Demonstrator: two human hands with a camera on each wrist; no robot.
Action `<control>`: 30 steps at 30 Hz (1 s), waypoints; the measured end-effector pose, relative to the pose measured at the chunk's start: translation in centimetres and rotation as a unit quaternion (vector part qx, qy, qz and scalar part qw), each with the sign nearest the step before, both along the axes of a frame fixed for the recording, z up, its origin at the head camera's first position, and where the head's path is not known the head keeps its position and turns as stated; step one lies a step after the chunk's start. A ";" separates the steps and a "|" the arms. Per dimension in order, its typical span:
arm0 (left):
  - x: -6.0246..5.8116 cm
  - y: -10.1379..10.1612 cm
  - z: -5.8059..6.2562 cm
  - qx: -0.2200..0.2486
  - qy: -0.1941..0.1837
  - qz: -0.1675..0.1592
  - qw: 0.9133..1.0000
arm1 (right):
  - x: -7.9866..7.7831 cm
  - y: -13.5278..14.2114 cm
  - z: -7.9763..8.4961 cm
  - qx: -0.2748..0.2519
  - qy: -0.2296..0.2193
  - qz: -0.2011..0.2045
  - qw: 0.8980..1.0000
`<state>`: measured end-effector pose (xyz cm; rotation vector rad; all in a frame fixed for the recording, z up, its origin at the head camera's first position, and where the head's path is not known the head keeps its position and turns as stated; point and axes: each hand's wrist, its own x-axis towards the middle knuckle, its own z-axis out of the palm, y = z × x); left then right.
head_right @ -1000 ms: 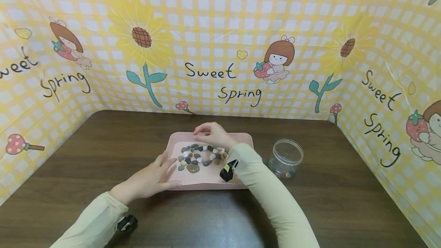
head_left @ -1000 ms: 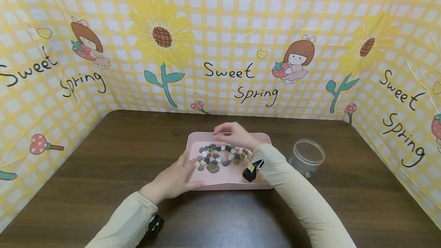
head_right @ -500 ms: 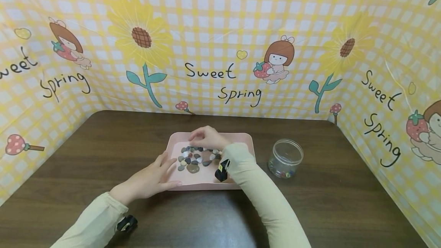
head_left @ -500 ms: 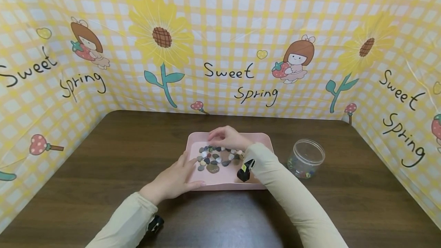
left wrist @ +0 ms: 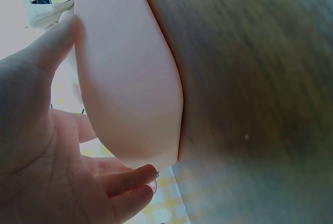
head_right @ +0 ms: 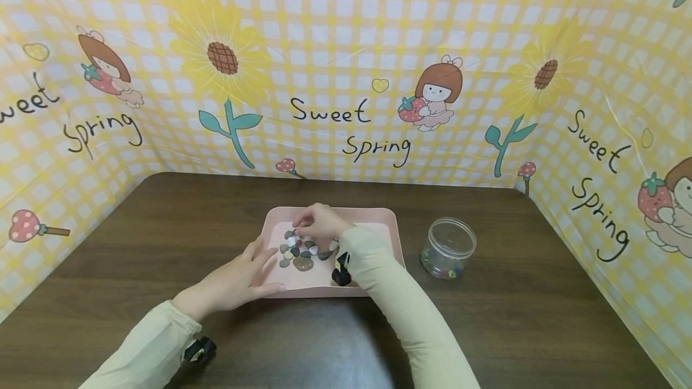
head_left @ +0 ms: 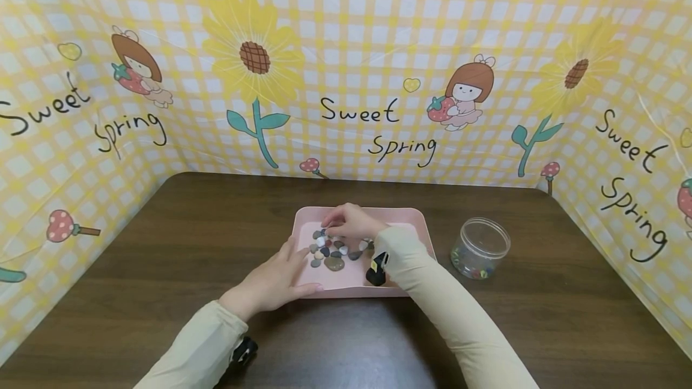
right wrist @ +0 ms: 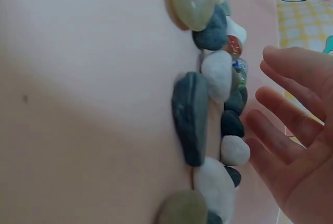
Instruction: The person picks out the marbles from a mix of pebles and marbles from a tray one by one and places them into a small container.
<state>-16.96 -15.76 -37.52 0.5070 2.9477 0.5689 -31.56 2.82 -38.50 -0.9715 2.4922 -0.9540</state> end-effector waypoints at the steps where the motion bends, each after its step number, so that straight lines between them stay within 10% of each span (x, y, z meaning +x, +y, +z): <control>1: 0.0 0.0 0.0 0.000 0.000 0.000 1.000 | 0.1 -0.1 0.0 0.001 -0.007 -0.002 1.000; 30: 0.0 0.0 -0.1 0.002 0.007 -0.005 1.000 | 0.3 -0.4 -0.8 0.000 0.026 0.001 1.000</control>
